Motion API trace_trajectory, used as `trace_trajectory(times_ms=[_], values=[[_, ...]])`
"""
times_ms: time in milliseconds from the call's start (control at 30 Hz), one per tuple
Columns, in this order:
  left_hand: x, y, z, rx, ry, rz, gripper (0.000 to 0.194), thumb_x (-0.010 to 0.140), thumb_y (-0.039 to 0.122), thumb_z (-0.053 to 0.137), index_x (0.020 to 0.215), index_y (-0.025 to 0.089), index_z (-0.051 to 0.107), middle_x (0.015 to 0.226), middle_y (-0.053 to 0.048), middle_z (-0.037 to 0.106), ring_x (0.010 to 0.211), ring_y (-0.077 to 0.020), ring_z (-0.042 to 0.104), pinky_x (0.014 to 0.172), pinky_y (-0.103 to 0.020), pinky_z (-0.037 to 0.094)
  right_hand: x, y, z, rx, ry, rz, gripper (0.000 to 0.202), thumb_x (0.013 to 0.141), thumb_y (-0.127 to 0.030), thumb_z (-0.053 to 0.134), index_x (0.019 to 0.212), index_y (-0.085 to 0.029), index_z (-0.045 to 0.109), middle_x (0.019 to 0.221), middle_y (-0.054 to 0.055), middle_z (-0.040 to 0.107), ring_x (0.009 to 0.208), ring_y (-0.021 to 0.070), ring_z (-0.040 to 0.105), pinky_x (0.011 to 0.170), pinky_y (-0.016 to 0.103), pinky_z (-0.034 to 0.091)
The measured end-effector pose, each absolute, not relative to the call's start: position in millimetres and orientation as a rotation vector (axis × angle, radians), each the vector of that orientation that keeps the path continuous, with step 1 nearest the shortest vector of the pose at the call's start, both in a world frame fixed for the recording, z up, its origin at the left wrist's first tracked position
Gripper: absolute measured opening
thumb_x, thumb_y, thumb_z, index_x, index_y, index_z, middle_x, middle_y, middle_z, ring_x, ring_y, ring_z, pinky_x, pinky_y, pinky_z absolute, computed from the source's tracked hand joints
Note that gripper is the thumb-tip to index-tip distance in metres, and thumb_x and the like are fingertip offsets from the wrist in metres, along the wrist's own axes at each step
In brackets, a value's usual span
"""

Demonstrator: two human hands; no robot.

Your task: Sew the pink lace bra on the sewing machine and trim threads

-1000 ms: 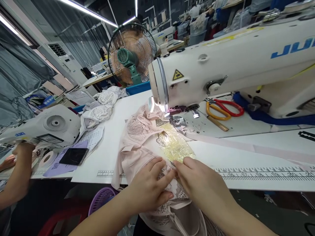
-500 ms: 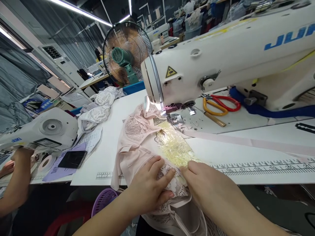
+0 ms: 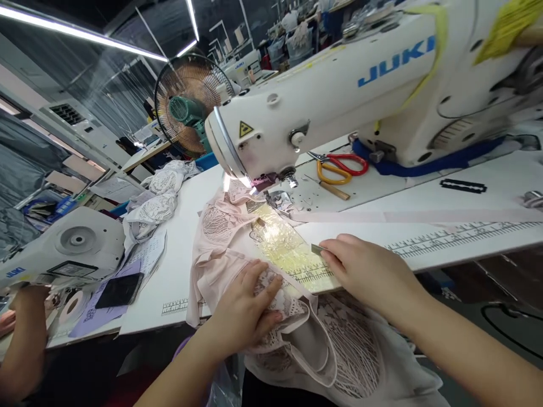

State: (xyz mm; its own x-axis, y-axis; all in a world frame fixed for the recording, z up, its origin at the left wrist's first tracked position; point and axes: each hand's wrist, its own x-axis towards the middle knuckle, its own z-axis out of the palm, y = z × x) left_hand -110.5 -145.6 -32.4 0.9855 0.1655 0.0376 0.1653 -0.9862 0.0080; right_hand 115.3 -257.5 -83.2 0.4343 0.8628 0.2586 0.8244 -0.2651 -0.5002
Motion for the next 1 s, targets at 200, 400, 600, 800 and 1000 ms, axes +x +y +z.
trace_trajectory(times_ms=[200, 400, 600, 800, 1000], values=[[-106, -156, -25, 3.146, 0.272, -0.029, 0.055, 0.088, 0.040, 0.046, 0.133, 0.008, 0.043, 0.130, -0.020, 0.047, 0.128, -0.0380, 0.037, 0.105, -0.058, 0.032, 92, -261, -77, -1.892, -1.511, 0.037, 0.032, 0.089, -0.029, 0.034, 0.090, -0.019, 0.065, 0.078, 0.004, 0.062, 0.063, 0.0171, 0.061, 0.051, 0.027, 0.040], [-107, -160, -26, 3.144, 0.356, -0.114, 0.059, 0.086, 0.046, 0.049, 0.139, 0.022, 0.037, 0.135, -0.016, 0.041, 0.130, -0.0435, 0.030, 0.103, -0.061, 0.031, 68, -254, -76, -1.870, -1.652, 0.088, 0.028, 0.089, -0.021, 0.037, 0.093, -0.019, 0.065, 0.078, 0.004, 0.061, 0.070, 0.0199, 0.061, 0.054, 0.028, 0.042], [-108, -158, -26, 3.140, 0.328, -0.107, 0.055, 0.088, 0.048, 0.045, 0.137, 0.025, 0.039, 0.135, -0.015, 0.039, 0.129, -0.0407, 0.034, 0.104, -0.060, 0.030, 60, -245, -66, -1.932, -1.725, 0.145, 0.026, 0.089, -0.017, 0.039, 0.091, -0.019, 0.065, 0.075, 0.003, 0.057, 0.066, 0.0180, 0.057, 0.050, 0.025, 0.033], [-108, -158, -28, 3.144, 0.345, -0.110, 0.053, 0.087, 0.048, 0.046, 0.134, 0.025, 0.043, 0.134, -0.016, 0.040, 0.129, -0.0426, 0.032, 0.102, -0.060, 0.033, 57, -242, -63, -1.937, -1.801, 0.089, 0.018, 0.083, -0.010, 0.048, 0.080, -0.017, 0.064, 0.069, 0.003, 0.055, 0.062, 0.0172, 0.055, 0.048, 0.025, 0.028], [-107, -158, -30, 3.162, 0.345, -0.147, 0.056, 0.088, 0.047, 0.047, 0.139, 0.028, 0.036, 0.135, -0.015, 0.039, 0.129, -0.0435, 0.031, 0.099, -0.061, 0.034, 64, -262, -86, -1.880, -1.838, -0.003, 0.018, 0.079, -0.009, 0.047, 0.071, -0.019, 0.060, 0.065, 0.003, 0.053, 0.058, 0.0187, 0.053, 0.051, 0.029, 0.031]])
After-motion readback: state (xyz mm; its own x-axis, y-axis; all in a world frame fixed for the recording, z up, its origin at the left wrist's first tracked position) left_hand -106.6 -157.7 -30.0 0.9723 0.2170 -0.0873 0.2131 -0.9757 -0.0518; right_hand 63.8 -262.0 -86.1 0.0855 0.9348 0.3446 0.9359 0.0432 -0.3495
